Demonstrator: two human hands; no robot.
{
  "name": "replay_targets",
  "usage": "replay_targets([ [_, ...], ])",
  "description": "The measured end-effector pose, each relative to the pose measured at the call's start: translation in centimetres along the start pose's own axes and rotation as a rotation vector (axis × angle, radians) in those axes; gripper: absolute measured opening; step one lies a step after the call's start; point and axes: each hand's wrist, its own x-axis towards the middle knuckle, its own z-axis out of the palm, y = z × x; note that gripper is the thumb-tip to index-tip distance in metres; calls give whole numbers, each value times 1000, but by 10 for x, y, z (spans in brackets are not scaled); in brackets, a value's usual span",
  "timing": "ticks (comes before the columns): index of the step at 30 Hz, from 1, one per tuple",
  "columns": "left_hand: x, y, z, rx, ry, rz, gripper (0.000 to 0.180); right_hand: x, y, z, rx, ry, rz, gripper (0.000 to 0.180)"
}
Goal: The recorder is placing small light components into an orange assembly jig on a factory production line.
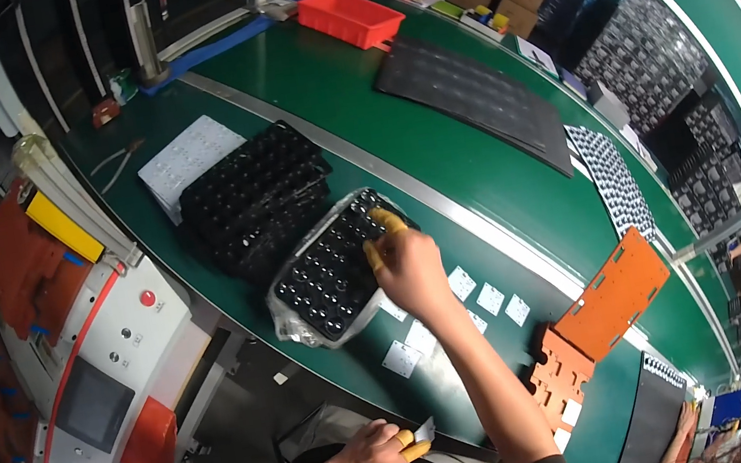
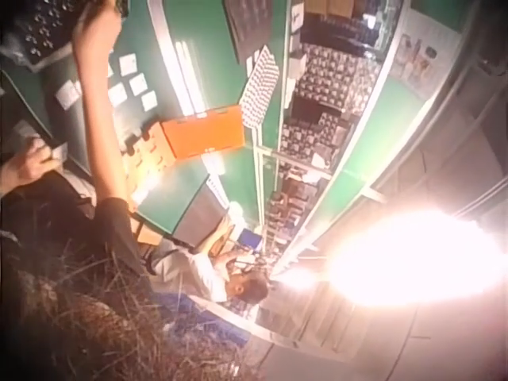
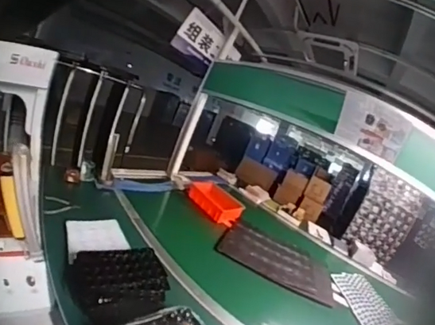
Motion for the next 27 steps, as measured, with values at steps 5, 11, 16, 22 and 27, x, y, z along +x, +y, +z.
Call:
replay_targets([
  [5, -17, -12, -27, -93, -57, -67, 26, 41, 2, 14, -329, -103, 56, 36],
  [11, -11, -10, -36, -362, 115, -414, 33, 20, -6, 5, -319, -54, -60, 28],
  [16, 15, -12, -43, -421, 272, -590, 28, -70, -31, -55, 571, -232, 168, 26],
  [22, 46, -14, -27, -707, 273, -650, 32, -190, -10, -77, 946, 10, 431, 32],
  [27, 65, 21, -11, -1086, 278, -801, 45, -240, -14, -70, 874, 206, 529, 32],
])
